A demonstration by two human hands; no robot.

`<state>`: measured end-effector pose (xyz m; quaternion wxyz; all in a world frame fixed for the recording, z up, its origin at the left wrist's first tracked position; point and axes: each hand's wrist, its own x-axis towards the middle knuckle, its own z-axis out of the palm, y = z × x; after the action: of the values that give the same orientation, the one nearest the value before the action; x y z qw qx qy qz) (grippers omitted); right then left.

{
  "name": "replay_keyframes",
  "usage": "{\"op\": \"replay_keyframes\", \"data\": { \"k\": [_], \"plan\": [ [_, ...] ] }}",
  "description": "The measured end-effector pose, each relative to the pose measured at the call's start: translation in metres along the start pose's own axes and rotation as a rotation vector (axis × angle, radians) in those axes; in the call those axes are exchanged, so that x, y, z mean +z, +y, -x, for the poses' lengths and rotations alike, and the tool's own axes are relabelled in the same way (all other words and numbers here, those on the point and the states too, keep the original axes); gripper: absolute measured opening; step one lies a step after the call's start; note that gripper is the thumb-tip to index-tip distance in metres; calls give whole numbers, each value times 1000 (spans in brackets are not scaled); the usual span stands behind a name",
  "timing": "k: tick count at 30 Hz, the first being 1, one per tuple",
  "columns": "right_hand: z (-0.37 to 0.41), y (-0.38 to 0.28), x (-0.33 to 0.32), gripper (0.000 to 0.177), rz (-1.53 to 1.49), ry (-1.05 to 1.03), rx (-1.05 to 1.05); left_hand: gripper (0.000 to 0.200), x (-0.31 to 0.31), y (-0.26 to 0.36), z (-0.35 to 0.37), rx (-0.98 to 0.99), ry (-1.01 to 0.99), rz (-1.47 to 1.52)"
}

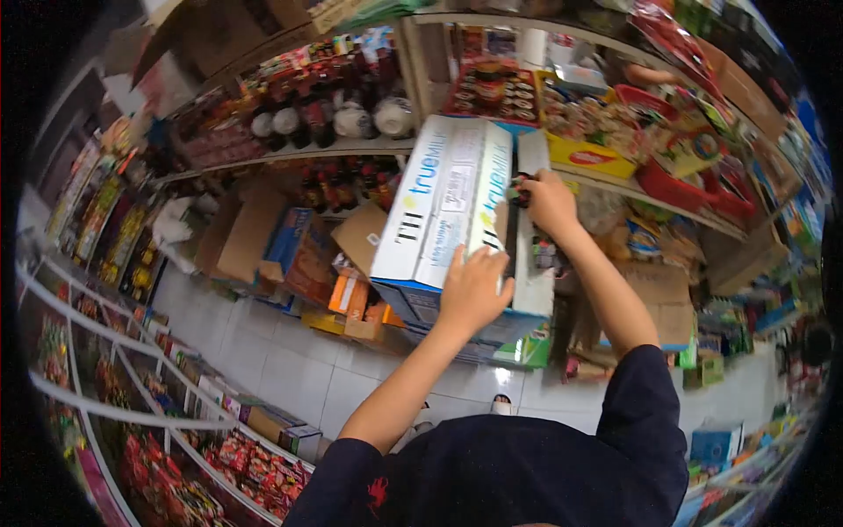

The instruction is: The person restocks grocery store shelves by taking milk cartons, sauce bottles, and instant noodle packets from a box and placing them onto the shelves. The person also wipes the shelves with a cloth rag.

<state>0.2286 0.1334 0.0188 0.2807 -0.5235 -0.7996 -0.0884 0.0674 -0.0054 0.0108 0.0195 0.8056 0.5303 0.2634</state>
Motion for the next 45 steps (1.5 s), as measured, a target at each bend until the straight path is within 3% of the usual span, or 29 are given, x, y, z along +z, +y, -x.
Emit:
{"op": "replay_keyframes", "data": {
  "k": [9,12,13,16,19,21,23,25,28,30,32,34,36,38,40,41,43,45],
  "plan": [
    [-97,66,58,29,63,54,-29,29,4,-3,2,-25,112,0],
    [-127,85,78,29,170,-104,123,27,5,-2,1,-33,151,23],
    [-125,82,74,31,158,-16,33,27,6,-1,1,-50,169,45],
    [-123,81,72,34,251,-199,-17,26,10,-2,4,-61,233,78],
    [-86,73,55,32,169,-104,-296,29,9,-2,5,-51,183,63],
    [-45,24,5,30,89,-270,-219,34,12,-3,5,-29,202,76],
    [-7,-6,-22,24,51,-266,-226,43,29,-6,7,32,325,13],
    [29,-30,-45,18,-48,-356,-242,49,19,-3,12,42,232,85],
    [62,-53,-77,11,-215,-593,-90,46,43,-20,25,377,600,225],
    [82,-49,-81,17,-586,-418,-32,39,10,-28,64,520,637,167],
    [99,-36,-83,18,-526,-135,46,32,-8,-54,109,455,583,278],
    [88,-112,-104,38,-674,146,-171,27,-2,-94,160,242,496,288],
    [80,-145,-93,23,-720,254,-247,24,-17,-138,215,35,443,198],
    [82,-112,-26,24,-741,319,-268,23,-49,-170,267,-179,332,110],
    [58,-170,5,31,-748,302,-607,22,-78,-193,317,-384,389,2],
    [54,-191,22,32,-1005,117,-367,21,-98,-200,338,-494,386,-39],
    [35,-250,41,33,-880,-23,-392,21,-125,-208,377,-622,386,-90],
    [23,-318,52,25,-971,-97,-347,18,-144,-213,409,-873,530,-162]
  ]
}}
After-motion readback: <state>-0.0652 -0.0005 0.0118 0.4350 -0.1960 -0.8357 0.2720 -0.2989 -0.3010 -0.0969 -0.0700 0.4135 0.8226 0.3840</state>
